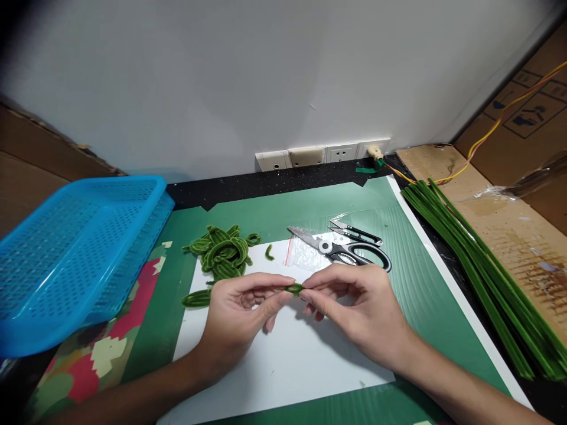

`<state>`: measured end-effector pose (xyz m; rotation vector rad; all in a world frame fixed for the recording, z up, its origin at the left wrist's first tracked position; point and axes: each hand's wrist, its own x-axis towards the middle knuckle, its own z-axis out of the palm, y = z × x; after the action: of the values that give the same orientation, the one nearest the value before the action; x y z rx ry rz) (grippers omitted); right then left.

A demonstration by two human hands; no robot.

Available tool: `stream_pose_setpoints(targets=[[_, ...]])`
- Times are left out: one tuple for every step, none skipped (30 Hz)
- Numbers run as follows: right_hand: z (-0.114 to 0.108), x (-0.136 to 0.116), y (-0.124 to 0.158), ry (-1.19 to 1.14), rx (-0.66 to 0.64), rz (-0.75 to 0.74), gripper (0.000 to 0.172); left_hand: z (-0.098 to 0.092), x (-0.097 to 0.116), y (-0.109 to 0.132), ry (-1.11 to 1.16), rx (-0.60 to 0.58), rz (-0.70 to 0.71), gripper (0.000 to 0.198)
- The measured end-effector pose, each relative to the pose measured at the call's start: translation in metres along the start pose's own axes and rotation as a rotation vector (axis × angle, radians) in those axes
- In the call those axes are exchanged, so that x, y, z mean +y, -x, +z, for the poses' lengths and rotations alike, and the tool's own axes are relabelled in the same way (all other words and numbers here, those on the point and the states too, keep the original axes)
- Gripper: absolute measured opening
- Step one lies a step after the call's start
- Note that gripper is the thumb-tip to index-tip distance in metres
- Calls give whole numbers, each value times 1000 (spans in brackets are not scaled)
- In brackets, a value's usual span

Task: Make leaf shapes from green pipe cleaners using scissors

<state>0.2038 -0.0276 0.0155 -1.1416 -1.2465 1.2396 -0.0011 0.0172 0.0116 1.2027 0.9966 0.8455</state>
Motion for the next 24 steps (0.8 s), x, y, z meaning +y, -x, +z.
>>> stream_pose_setpoints(targets=[[0,0,0,3,6,-5,3,0,0,0,3,0,-4,11],[0,0,0,6,12,-9,3,0,0,1,3,-4,-10,12],[0,0,0,8,17,-15,3,0,0,1,3,-11,-16,13],[0,-1,0,9,22,-23,3,0,0,2,2,-17,-23,14],[0,-1,-1,9,26,-30,2,0,0,2,6,-23,-30,15],[0,-2,-1,8,28,-38,1,0,0,2,14,-27,-35,15],[1,-2,-2,6,30,-44,2,0,0,2,25,-28,-39,15],[1,-2,-2,4,30,-50,2,0,1,2,36,-28,-42,15],[1,-3,-2,2,29,-55,3,0,1,2,46,-28,-43,14],[1,-3,-2,1,27,-58,3,0,1,2,54,-29,-43,14],[1,-3,-2,2,27,-61,3,0,2,2,58,-30,-41,13],[1,-4,-2,3,26,-62,3,0,2,2,58,-29,-39,13],[1,-4,-2,4,25,-61,3,1,2,2,56,-28,-36,12],[1,-4,-1,5,24,-60,2,1,2,2,54,-25,-32,11],[1,-5,-1,6,24,-58,2,1,2,2,53,-21,-26,11],[2,-5,-1,10,26,-54,2,1,2,2,54,-16,-21,11],[2,-5,-1,15,26,-51,2,1,2,2,56,-13,-16,10],[2,-5,-1,21,27,-49,2,1,2,2,59,-10,-13,10],[2,-5,0,28,28,-50,1,1,2,2,61,-7,-11,11],[2,-5,0,37,29,-54,1,1,2,2,62,-4,-10,11],[2,-4,0,51,28,-64,1,1,2,2,61,-3,-12,12],[2,-4,0,72,27,-81,1,1,1,1,59,-4,-14,13],[1,-3,1,102,25,-104,1,1,1,1,54,-9,-18,14],[1,-2,1,141,23,-132,2,0,1,1,46,-18,-24,16]])
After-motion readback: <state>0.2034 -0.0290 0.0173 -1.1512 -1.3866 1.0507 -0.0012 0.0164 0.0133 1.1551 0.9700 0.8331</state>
